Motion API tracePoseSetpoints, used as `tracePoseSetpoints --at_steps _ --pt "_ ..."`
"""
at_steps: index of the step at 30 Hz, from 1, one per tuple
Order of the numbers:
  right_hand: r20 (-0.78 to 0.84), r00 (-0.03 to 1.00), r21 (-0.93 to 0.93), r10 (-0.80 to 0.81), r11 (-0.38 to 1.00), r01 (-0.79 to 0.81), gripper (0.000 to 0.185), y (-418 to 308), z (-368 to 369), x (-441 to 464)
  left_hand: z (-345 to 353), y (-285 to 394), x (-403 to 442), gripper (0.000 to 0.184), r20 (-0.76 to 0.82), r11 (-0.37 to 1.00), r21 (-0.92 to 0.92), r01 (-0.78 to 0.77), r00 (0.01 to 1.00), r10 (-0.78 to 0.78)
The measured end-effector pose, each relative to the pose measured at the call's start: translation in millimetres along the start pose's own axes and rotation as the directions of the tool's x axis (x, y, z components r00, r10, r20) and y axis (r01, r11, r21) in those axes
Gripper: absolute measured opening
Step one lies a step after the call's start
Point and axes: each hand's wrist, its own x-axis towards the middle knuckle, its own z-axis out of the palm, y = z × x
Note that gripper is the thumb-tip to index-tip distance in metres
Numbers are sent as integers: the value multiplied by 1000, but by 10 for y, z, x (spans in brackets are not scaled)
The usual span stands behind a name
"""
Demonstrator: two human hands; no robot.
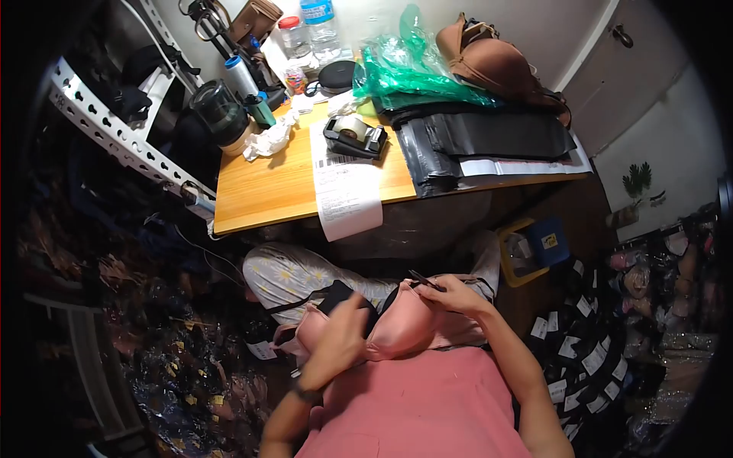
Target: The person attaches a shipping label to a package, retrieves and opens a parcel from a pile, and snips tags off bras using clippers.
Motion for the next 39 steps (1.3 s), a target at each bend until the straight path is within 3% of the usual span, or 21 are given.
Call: tracePoseSetpoints --at_steps 1,2,5,6,7,9,11,12,14,15,17,19,23,25,27,28,29,31,33,36,39 --pt "16 1000 78 23 997 -24 30 16 -5 -50 116 131 188 35 258 948 -111 298 930 -262" --pt "32 999 41 23 999 -24 30 137 -57 -70 306 139 226 32 247 962 -157 223 952 -180" --pt "121 993 -175 15 984 7 28 -48 -144 -462 554 256 267 34 369 820 -405 404 893 -258" --pt "185 952 -246 243 950 -195 23 -275 -167 -643 530 219 287 34 337 791 -447 418 898 -284" --pt "299 947 -213 115 976 -51 19 -117 -236 -773 502 186 307 35 307 758 -489 431 899 -312" --pt "466 880 -107 -90 982 157 8 -251 -278 -1037 387 78 419 36 153 689 -615 383 915 -372" --pt "507 793 12 -337 923 384 6 -440 -236 -1149 229 2 600 28 54 747 -459 481 855 -517" --pt "509 792 16 -337 924 382 6 -530 -185 -1145 251 26 646 28 55 746 -457 484 852 -520" --pt "401 893 121 -203 978 169 9 -665 -88 -1097 360 94 724 25 -370 845 -497 196 833 -411" --pt "324 945 -21 -46 998 56 11 -571 -83 -1054 360 81 724 26 -542 992 -88 90 831 -123" --pt "-1 950 132 -312 942 310 20 -534 195 -782 281 324 543 22 -453 927 -362 102 850 -270" --pt "-147 987 389 -61 914 115 23 -848 386 -605 180 549 324 28 -247 784 -614 88 922 -297" --pt "-182 973 511 -145 831 219 16 -906 551 -328 111 715 136 40 -130 802 -589 102 967 -218" --pt "-191 973 534 -130 818 214 16 -942 551 -306 16 789 169 38 101 318 -915 249 904 -416" --pt "-156 978 384 -139 903 190 20 -935 491 -317 -41 732 157 32 132 343 -898 277 912 -388" --pt "-228 926 -6 -301 951 308 27 -858 421 -303 -72 728 144 32 172 329 -895 300 914 -368" --pt "-218 653 -667 -725 599 443 32 -859 325 -290 -96 728 137 33 210 314 -892 324 914 -346" --pt "-448 728 -685 -518 722 92 32 -954 319 -561 -107 757 136 32 180 328 -902 283 934 -310" --pt "-493 740 -606 -457 791 85 35 -1001 339 -714 -130 833 165 31 159 319 -909 268 931 -330" --pt "-269 758 -774 -594 602 197 40 -1012 373 -852 -145 882 171 29 167 298 -918 262 936 -309" --pt "-239 735 -796 -634 562 226 40 -1006 403 -842 -158 890 156 26 162 278 -925 257 933 -323"
